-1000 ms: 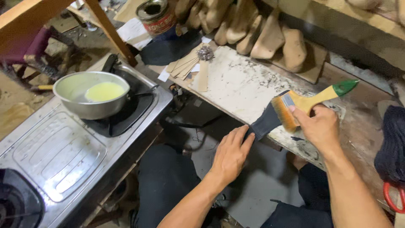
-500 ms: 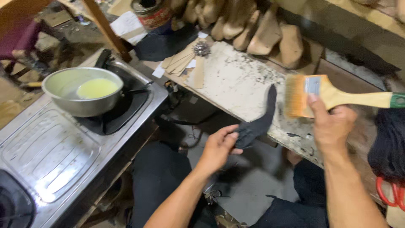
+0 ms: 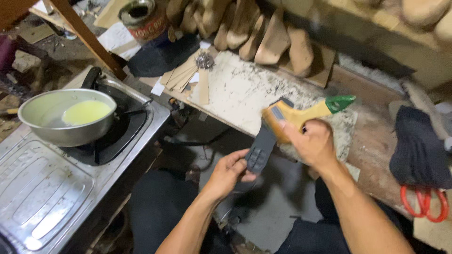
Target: The person holds rubber shoe soles one at a time on the workbench and brushes a yellow adhesive over their surfaces using a wide bristle brush, dipping the brush toward a bowl of glue, working through several soles laid out on the bench.
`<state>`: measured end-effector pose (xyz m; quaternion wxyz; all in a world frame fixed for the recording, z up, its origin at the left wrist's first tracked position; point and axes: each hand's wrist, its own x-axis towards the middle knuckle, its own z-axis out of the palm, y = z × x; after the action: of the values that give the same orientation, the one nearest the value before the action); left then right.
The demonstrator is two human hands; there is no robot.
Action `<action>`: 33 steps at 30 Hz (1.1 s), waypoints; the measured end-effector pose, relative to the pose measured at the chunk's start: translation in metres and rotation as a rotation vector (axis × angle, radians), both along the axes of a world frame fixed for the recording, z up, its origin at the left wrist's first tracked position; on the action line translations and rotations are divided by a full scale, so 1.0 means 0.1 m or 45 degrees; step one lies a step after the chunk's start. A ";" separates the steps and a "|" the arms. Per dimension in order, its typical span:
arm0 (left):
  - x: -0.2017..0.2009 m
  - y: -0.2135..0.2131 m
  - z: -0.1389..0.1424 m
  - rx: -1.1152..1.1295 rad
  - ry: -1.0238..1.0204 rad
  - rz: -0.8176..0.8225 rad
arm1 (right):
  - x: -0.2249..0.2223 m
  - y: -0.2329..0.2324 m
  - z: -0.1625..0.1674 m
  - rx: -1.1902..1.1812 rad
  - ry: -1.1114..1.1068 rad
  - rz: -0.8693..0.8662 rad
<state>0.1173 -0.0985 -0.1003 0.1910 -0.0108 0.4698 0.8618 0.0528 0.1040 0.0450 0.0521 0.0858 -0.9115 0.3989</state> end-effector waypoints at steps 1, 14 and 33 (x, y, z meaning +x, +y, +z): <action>0.02 -0.02 0.01 -0.012 0.017 -0.012 | 0.01 0.00 -0.01 -0.131 -0.054 -0.025; 0.07 -0.22 0.19 -0.072 -0.158 0.014 | -0.83 0.81 -0.21 0.083 0.116 -0.489; 0.04 -0.31 0.35 -0.200 -0.117 0.313 | -1.14 1.29 -0.51 -0.183 0.154 -0.553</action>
<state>0.1213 -0.1296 -0.0653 0.1039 -0.1225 0.5219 0.8378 -0.0615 0.2333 -0.0060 0.1974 -0.0926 -0.8730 0.4362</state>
